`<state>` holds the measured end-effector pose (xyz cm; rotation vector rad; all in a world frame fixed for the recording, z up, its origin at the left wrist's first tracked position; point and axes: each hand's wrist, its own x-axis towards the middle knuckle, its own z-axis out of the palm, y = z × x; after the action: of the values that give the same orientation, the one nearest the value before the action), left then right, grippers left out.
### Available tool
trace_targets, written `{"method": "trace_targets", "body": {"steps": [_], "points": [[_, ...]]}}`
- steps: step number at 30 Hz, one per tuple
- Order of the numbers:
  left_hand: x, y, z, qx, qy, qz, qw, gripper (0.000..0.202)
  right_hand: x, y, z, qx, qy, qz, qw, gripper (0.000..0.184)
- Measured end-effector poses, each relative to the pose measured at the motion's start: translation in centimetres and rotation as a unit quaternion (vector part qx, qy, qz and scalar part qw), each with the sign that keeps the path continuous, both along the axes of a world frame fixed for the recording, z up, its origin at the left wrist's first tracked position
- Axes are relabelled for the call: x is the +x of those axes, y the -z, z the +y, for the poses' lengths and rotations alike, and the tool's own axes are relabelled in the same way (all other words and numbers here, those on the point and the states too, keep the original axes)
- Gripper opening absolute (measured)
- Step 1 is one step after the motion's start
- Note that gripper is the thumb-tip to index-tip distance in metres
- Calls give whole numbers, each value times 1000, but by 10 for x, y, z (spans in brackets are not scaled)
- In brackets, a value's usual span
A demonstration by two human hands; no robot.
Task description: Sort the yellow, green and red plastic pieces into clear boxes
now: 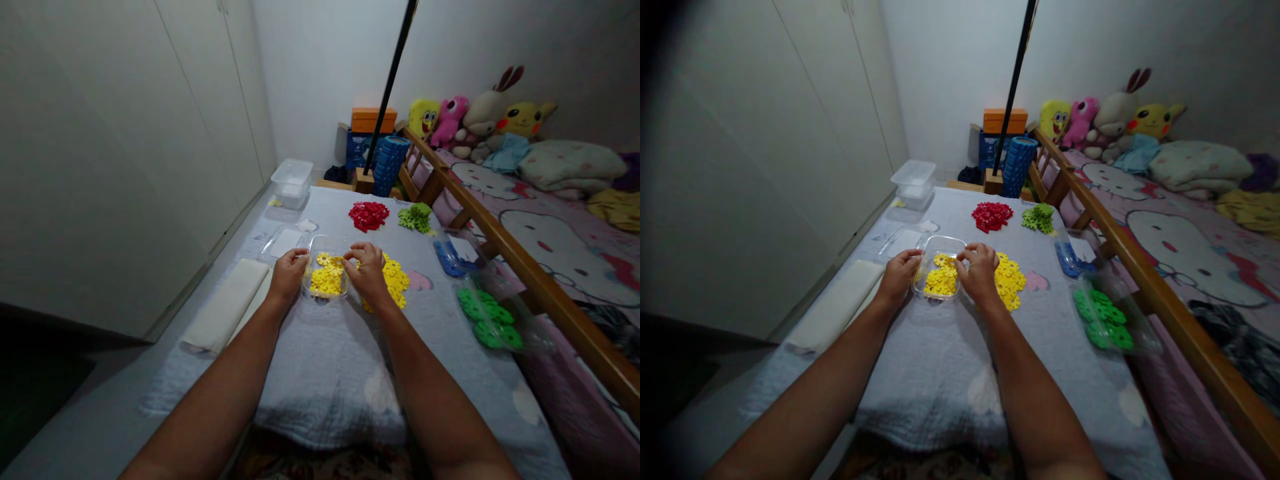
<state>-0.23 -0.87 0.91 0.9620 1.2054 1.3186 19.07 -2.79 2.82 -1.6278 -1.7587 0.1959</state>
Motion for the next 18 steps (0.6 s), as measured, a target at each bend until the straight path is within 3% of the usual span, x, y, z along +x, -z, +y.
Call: {"method": "trace_targets", "body": {"steps": [11,18], "points": [[-1,2,2,4,-3,11,1000,43,0,7,5,-6,10,-17,1000,14],[-1,4,2,5,2,5,1000,42,32,-6,5,7,40,-10,999,18]]}}
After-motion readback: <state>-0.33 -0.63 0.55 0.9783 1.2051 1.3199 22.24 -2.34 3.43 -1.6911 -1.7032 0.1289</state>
